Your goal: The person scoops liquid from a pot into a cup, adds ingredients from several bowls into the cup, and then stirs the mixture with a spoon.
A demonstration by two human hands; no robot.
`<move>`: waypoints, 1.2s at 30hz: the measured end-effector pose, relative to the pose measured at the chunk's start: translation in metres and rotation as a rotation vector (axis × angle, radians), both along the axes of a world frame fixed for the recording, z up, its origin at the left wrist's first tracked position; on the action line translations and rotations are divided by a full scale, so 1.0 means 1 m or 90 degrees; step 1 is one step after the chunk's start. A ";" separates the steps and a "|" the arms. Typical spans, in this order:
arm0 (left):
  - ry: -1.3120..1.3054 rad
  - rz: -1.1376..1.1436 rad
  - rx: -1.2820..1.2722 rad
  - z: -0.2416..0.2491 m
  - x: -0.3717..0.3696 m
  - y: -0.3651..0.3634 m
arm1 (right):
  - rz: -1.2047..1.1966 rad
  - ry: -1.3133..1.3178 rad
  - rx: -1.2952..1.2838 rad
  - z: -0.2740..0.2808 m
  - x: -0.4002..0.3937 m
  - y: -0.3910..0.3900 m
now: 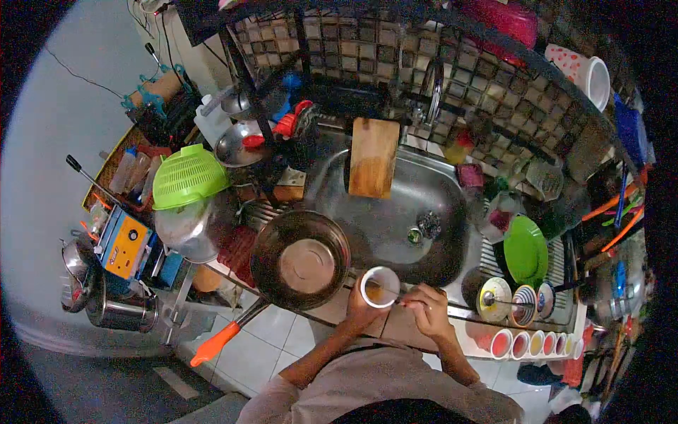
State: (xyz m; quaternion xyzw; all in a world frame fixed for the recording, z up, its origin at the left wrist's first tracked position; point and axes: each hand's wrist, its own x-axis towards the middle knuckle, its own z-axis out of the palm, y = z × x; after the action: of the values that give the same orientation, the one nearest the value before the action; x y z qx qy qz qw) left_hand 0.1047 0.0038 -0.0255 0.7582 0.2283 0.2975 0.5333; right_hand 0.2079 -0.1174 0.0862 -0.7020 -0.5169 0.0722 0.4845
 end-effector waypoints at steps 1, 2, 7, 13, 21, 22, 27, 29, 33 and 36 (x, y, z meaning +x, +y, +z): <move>-0.051 0.045 0.059 0.009 0.003 0.001 | 0.038 -0.082 0.012 0.002 0.000 -0.001; -0.102 0.090 0.119 0.013 0.004 0.000 | 0.039 -0.078 0.009 0.005 -0.001 -0.002; -0.366 0.062 0.016 0.008 0.031 0.006 | 0.027 -0.194 0.102 0.013 0.003 -0.003; -0.409 0.061 0.049 0.009 0.041 0.013 | 0.041 -0.227 0.103 0.014 0.003 -0.004; -0.325 0.094 0.061 0.011 0.034 0.015 | 0.053 -0.253 0.100 0.016 0.000 -0.004; -0.299 0.115 0.096 0.017 0.032 0.015 | 0.069 -0.240 0.073 0.017 0.001 -0.005; -0.195 0.146 0.123 0.033 0.028 0.016 | 0.078 -0.194 0.106 0.017 -0.002 -0.009; -0.182 0.162 0.126 0.034 0.027 0.015 | 0.044 -0.192 0.155 0.021 -0.003 -0.012; -0.121 0.179 0.134 0.046 0.026 0.014 | 0.013 -0.144 0.220 0.026 0.000 -0.022; -0.105 0.150 0.078 0.047 0.025 0.013 | -0.013 -0.210 0.252 0.034 0.003 -0.022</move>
State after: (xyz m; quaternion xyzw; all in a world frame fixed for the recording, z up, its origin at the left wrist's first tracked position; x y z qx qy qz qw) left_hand 0.1298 0.0165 0.0214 0.7301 0.2529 0.4328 0.4644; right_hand 0.2110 -0.1397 0.1203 -0.6010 -0.5860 -0.1502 0.5223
